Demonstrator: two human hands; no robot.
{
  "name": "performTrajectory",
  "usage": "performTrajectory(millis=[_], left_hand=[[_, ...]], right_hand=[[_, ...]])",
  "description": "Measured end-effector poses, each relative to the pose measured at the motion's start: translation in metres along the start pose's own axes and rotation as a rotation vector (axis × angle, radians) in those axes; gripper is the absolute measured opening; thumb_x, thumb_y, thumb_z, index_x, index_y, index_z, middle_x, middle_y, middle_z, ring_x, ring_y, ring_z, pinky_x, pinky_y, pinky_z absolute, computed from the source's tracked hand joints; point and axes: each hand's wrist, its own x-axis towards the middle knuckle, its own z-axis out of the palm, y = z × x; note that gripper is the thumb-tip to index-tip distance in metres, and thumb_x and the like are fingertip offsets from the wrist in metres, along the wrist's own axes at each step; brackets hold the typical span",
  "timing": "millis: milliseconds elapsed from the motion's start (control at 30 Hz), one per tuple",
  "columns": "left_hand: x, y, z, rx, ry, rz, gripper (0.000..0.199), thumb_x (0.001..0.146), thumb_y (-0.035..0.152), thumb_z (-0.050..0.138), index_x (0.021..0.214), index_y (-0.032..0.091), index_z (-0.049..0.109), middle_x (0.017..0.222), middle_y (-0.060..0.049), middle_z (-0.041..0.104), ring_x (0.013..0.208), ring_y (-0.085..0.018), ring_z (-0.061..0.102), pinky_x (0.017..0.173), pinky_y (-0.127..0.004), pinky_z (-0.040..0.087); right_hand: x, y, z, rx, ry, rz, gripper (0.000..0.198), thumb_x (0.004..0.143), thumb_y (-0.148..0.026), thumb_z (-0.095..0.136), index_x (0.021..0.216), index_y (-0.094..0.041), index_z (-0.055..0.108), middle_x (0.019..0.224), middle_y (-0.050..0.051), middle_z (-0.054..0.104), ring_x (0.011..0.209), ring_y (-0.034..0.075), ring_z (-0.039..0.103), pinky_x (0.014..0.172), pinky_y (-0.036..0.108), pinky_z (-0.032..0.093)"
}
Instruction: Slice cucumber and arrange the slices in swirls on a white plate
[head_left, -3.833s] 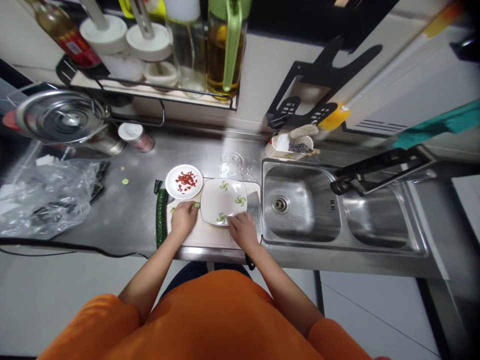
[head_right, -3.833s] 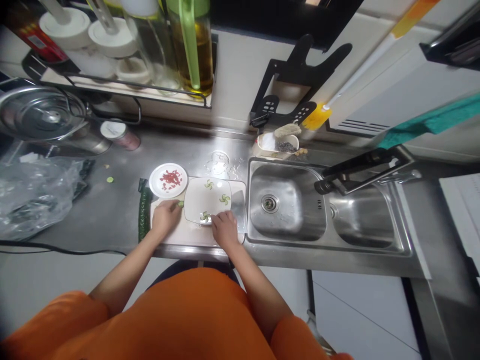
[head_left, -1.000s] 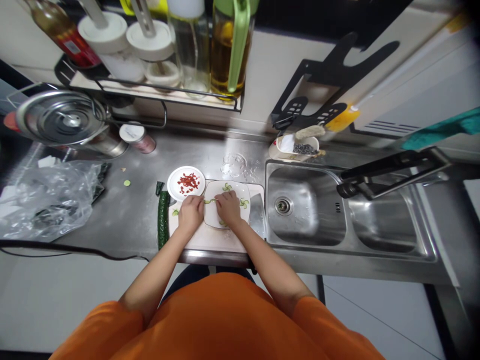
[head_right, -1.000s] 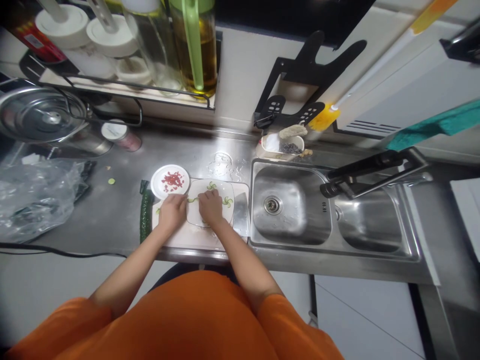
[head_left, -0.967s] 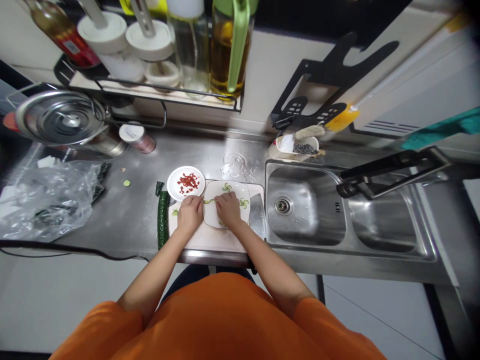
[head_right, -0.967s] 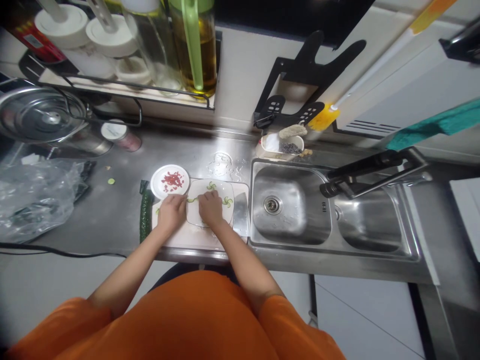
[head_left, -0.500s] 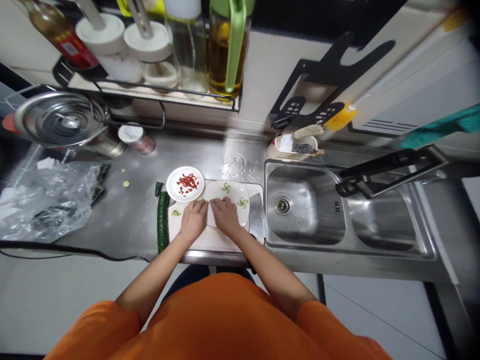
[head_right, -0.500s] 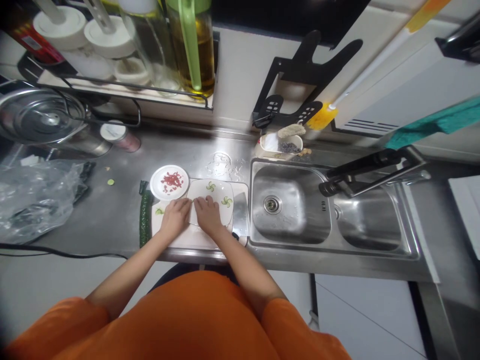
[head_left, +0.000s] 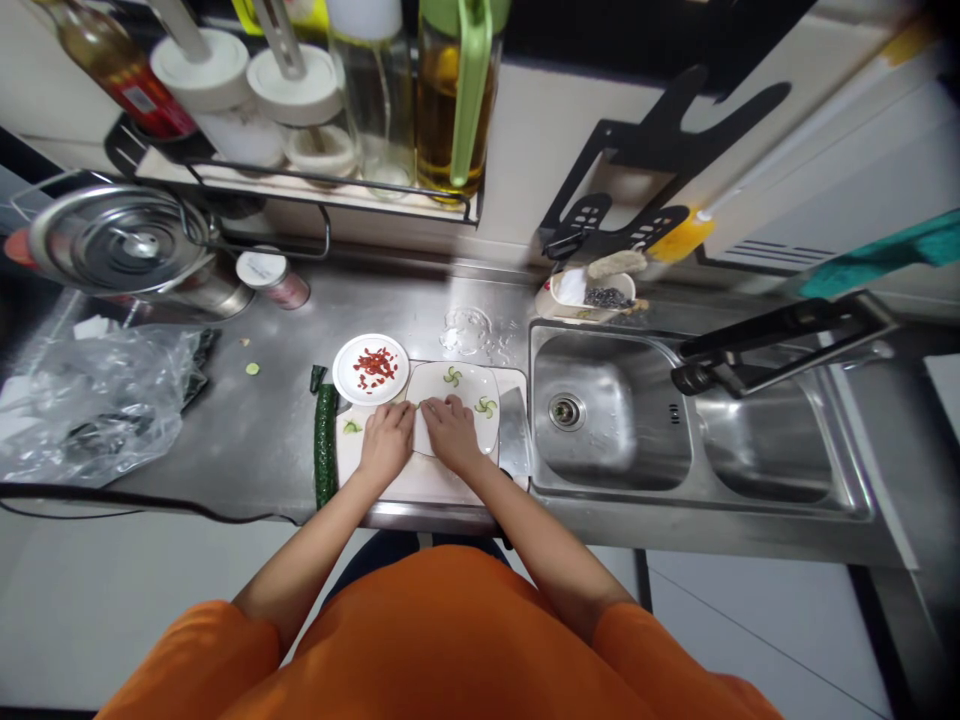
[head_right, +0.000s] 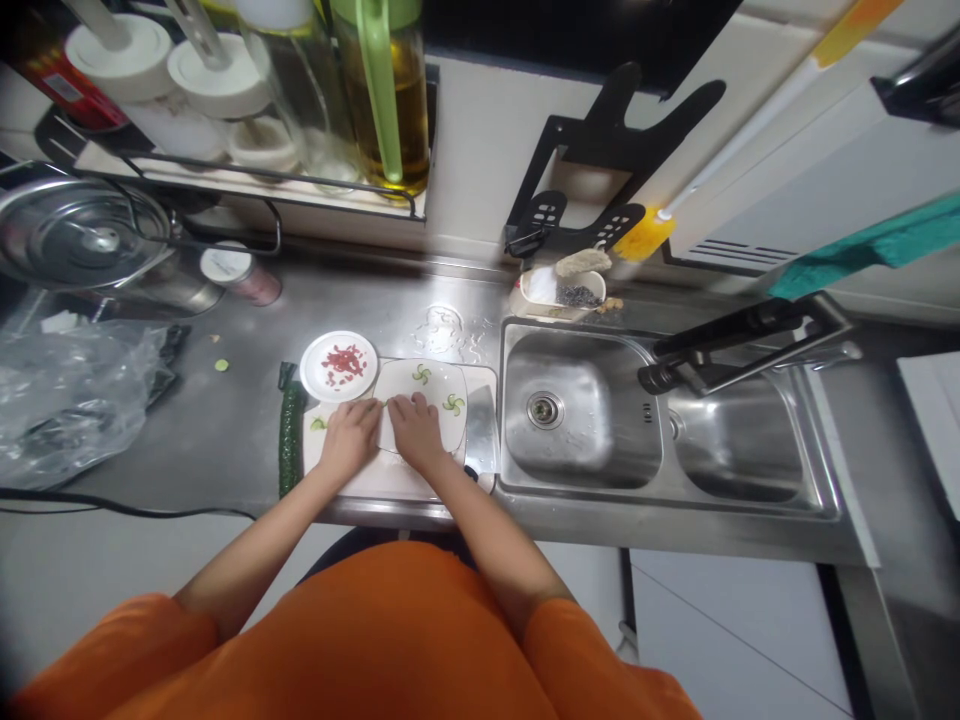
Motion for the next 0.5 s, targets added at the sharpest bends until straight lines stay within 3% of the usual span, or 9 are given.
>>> performTrajectory(millis=[233,500], left_hand=[[-0.005,-0.019,-0.011,-0.148,0.175,-0.156,0.033,0.086,0.022,0.044,0.111,0.018,0.064,0.109,-0.011,0.061,0.100,-0.024,0.053,0.091,-0.037,0.041],[-0.011,-0.023,0.002,-0.178,0.069,-0.323,0.032,0.083,0.027,0.047,0.109,0.017,0.063,0.100,-0.011,0.062,0.094,-0.024,0.057,0.084,-0.035,0.046]], right_hand=[[-0.007,0.005,-0.009,0.044,0.080,0.141,0.039,0.090,-0.018,0.038,0.126,-0.022,0.054,0.127,0.012,0.052,0.113,0.030,0.033,0.082,0.043,0.035],[-0.032,0.012,-0.017,0.097,0.073,0.249,0.033,0.089,-0.021,0.043,0.117,-0.025,0.060,0.121,0.010,0.055,0.113,0.030,0.033,0.080,0.040,0.037]])
